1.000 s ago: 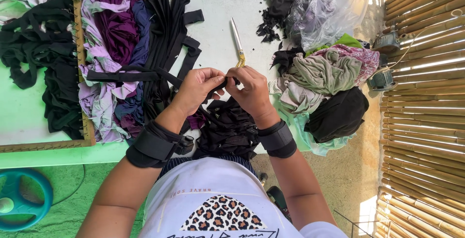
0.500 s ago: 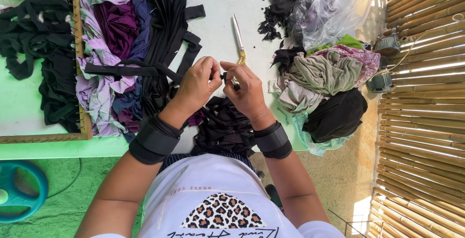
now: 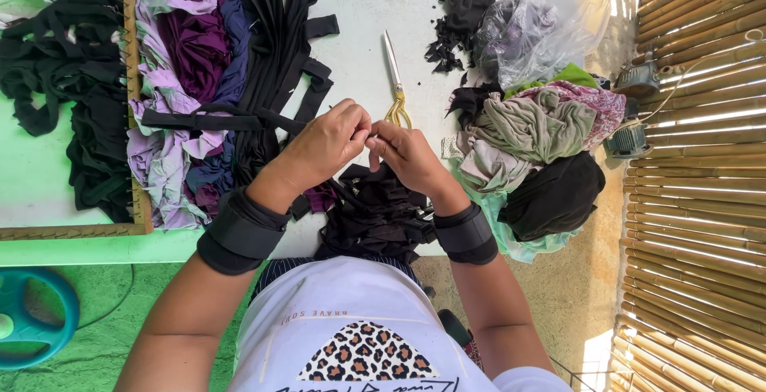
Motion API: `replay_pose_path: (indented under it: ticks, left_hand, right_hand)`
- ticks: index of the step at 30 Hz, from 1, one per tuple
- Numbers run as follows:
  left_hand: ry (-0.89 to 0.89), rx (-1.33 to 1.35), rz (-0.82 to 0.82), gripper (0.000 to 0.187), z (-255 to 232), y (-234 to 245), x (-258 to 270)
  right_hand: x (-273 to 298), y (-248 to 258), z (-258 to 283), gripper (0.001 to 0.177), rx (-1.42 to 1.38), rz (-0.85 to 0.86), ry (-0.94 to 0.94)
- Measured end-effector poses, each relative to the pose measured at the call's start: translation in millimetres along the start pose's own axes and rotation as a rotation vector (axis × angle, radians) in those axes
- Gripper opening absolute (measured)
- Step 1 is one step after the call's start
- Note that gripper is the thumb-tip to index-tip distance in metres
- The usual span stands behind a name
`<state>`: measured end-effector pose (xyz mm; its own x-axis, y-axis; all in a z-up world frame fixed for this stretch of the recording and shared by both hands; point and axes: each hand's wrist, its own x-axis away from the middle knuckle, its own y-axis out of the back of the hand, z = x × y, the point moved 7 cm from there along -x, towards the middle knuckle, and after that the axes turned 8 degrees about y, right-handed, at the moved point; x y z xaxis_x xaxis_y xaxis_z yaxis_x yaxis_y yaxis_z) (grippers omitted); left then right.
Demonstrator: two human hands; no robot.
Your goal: The person cuts fabric pieces into narrow strips with handheld scissors, aligning and straightening the fabric by hand before each cut, and removing loose threads. The cut strips are then placed on a pile.
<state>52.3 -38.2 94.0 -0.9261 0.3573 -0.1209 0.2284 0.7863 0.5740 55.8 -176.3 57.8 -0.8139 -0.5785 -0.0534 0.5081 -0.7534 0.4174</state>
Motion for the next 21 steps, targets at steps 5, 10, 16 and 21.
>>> replay_pose_path:
  ticks: [5,10,16,21]
  left_hand:
    - [0.067,0.040,0.125,0.018,1.0,-1.7,1.5]
    - [0.020,0.046,0.262,0.025,21.3,-13.3,4.0]
    - [-0.027,0.090,0.299,0.026,25.5,-9.7,5.2]
    - [0.143,0.340,0.288,0.055,17.8,-8.1,-0.1]
  right_hand:
    - [4.9,3.7,-5.2,0.015,0.022,0.011,0.004]
    - [12.4,3.9,-3.8,0.015,-0.028,-0.010,0.132]
    - [11.9,2.6,-0.8,0.013,-0.068,-0.027,0.065]
    - [3.4,3.1,2.0,0.013,-0.020,-0.127,0.236]
